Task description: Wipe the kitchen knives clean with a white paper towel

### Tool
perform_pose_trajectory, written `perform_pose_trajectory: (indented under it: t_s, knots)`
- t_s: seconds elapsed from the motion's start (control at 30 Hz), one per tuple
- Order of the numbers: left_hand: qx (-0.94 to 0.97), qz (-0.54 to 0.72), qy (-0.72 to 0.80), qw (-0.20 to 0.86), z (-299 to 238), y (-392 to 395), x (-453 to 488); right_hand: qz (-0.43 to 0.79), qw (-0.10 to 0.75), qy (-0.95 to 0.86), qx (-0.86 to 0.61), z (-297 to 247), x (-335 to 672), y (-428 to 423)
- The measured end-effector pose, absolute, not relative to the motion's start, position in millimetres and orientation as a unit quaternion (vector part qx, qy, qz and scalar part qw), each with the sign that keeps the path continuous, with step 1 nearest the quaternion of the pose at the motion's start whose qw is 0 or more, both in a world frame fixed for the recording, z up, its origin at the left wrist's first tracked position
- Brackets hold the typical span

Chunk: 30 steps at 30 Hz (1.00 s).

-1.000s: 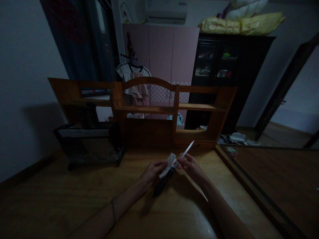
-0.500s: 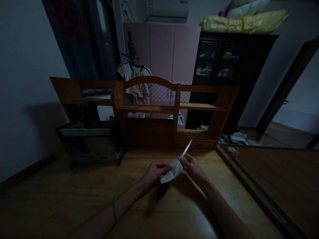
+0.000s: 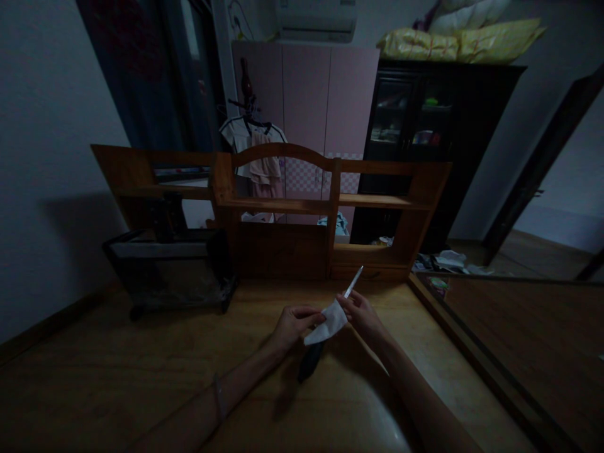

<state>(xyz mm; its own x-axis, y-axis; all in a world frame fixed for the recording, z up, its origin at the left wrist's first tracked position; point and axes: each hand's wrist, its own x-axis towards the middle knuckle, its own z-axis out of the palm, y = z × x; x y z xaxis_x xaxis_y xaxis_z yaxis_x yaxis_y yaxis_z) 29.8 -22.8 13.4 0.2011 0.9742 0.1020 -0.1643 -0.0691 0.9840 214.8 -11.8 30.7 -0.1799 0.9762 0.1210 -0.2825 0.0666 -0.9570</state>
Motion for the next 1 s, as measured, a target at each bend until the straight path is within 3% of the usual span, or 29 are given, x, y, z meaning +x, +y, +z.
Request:
perform_pose_trajectory:
  t_s: [0.37,1.0]
  knots:
    - [0.511,0.512,0.397,0.565,19.4,-25.1,31.4,0.662,0.531,-0.451,-0.278,36.1,216.7,-15.0]
    - [0.54,0.498,0.381,0.561,18.6,-29.4,35.1,0.606,0.539,-0.484,-0.328,26.5,217.1,-12.1]
